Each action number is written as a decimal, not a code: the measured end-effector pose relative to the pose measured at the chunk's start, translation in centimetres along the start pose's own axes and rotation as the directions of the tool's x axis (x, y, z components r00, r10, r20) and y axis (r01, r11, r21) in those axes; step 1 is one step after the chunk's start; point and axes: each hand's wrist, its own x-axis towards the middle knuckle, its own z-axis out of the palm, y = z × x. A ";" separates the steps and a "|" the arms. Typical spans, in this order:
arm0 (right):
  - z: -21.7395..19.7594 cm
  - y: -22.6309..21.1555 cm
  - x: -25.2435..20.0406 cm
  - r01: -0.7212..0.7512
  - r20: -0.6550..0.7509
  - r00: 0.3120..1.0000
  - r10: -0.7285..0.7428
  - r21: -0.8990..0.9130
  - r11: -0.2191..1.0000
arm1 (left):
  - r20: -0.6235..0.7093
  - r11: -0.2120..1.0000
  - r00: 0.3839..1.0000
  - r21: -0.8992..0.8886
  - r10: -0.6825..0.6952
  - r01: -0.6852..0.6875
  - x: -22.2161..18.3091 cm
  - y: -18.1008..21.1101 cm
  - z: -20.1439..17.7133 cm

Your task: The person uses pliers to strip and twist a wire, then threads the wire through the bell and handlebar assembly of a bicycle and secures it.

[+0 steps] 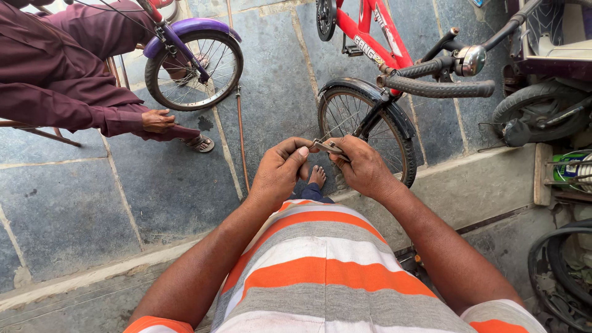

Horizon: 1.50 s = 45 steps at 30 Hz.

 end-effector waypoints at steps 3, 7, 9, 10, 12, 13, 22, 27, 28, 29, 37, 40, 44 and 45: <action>-0.1 0.0 0.2 0.072 -0.044 0.997 -0.071 0.035 0.997 | 0.030 1.000 1.000 0.002 -0.006 0.006 -0.3 0.7 0.0; -0.1 0.1 0.6 0.210 -0.136 0.970 -0.202 0.050 0.976 | 0.098 0.993 0.995 -0.119 -0.010 0.021 -0.5 1.3 0.2; 0.3 0.2 0.7 0.209 -0.196 0.960 -0.199 0.028 0.978 | 0.109 0.995 0.994 -0.100 0.002 0.009 -0.8 1.5 0.2; 0.5 0.3 0.7 0.205 -0.227 0.954 -0.196 0.017 0.979 | 0.100 0.996 0.995 -0.089 0.003 0.006 -0.9 1.5 0.2; 1.1 0.5 0.6 0.205 -0.279 0.936 -0.212 -0.055 0.977 | 0.084 0.998 0.996 -0.066 0.009 -0.003 -1.0 1.7 0.3; 1.3 0.6 0.6 0.203 -0.306 0.926 -0.222 -0.093 0.975 | 0.041 0.987 0.989 0.070 0.140 -0.142 -1.0 1.8 0.5; 3.1 1.9 0.5 0.104 -0.298 0.935 -0.193 -0.291 0.951 | -0.165 0.886 0.978 0.462 0.125 -0.035 -1.5 2.4 1.6; 4.3 2.9 0.5 0.080 -0.352 0.911 -0.215 -0.359 0.930 | -0.207 0.938 0.963 0.333 0.175 -0.098 -1.0 1.3 2.1; 4.4 3.1 0.7 0.079 -0.363 0.905 -0.223 -0.371 0.925 | -0.205 0.943 0.968 0.325 0.147 -0.075 -0.9 1.0 2.0; 4.5 3.0 0.4 0.063 -0.343 0.919 -0.193 -0.355 0.933 | -0.202 0.947 0.972 0.318 0.120 -0.050 -0.9 0.7 1.9; 3.6 2.7 -0.2 -0.035 -0.184 0.983 0.013 -0.117 0.992 | -0.082 0.977 0.994 0.210 0.065 -0.047 0.9 -2.3 -0.1; 3.4 5.2 -0.9 -0.246 -0.125 0.961 0.248 0.028 0.969 | -0.060 0.974 0.994 0.217 0.088 -0.073 1.1 -3.3 -0.6; 3.7 9.7 -0.6 -0.635 -0.102 0.740 0.665 0.218 0.741 | -0.110 0.968 0.994 0.249 0.003 0.024 1.2 -3.9 -1.0; 3.6 10.4 -0.9 -0.688 -0.083 0.683 0.726 0.261 0.677 | -0.124 0.963 0.992 0.267 -0.009 0.042 1.2 -3.8 -1.1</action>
